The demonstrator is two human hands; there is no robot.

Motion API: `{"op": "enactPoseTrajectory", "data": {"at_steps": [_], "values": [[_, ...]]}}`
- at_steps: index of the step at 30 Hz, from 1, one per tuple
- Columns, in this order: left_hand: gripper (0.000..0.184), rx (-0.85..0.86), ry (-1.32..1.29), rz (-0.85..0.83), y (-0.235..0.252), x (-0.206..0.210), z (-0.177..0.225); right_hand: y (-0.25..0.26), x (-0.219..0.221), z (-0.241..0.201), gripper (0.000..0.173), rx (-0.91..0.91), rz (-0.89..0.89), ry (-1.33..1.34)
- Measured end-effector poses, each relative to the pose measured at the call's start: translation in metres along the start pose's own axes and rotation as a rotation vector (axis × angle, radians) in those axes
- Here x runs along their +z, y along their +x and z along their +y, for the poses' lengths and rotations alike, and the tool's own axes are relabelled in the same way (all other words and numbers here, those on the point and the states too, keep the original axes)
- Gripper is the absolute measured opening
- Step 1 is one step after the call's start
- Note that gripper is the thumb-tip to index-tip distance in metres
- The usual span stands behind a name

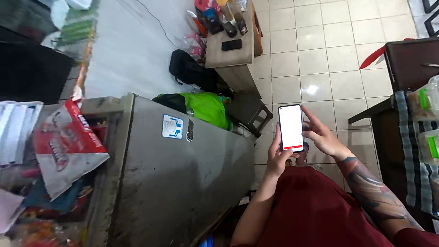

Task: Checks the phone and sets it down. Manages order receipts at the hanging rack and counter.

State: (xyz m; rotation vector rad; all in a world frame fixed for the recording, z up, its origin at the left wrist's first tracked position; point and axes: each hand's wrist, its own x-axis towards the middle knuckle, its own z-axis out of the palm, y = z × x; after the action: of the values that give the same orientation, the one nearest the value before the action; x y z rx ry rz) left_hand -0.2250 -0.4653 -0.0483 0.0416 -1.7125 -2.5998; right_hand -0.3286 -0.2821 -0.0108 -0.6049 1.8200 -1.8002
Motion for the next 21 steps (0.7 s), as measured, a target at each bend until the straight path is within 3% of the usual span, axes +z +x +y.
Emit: {"op": "enactPoseTrajectory", "data": {"at_steps": [11, 21], "values": [[0.088, 0.008, 0.004, -0.008, 0.084, 0.053, -0.021, 0.038, -0.094, 0.007, 0.077, -0.013, 0.006, 0.064], [0.088, -0.028, 0.057, -0.031, 0.127, 0.095, -0.035, 0.041, -0.154, 0.014, 0.083, -0.01, 0.047, 0.124]]}}
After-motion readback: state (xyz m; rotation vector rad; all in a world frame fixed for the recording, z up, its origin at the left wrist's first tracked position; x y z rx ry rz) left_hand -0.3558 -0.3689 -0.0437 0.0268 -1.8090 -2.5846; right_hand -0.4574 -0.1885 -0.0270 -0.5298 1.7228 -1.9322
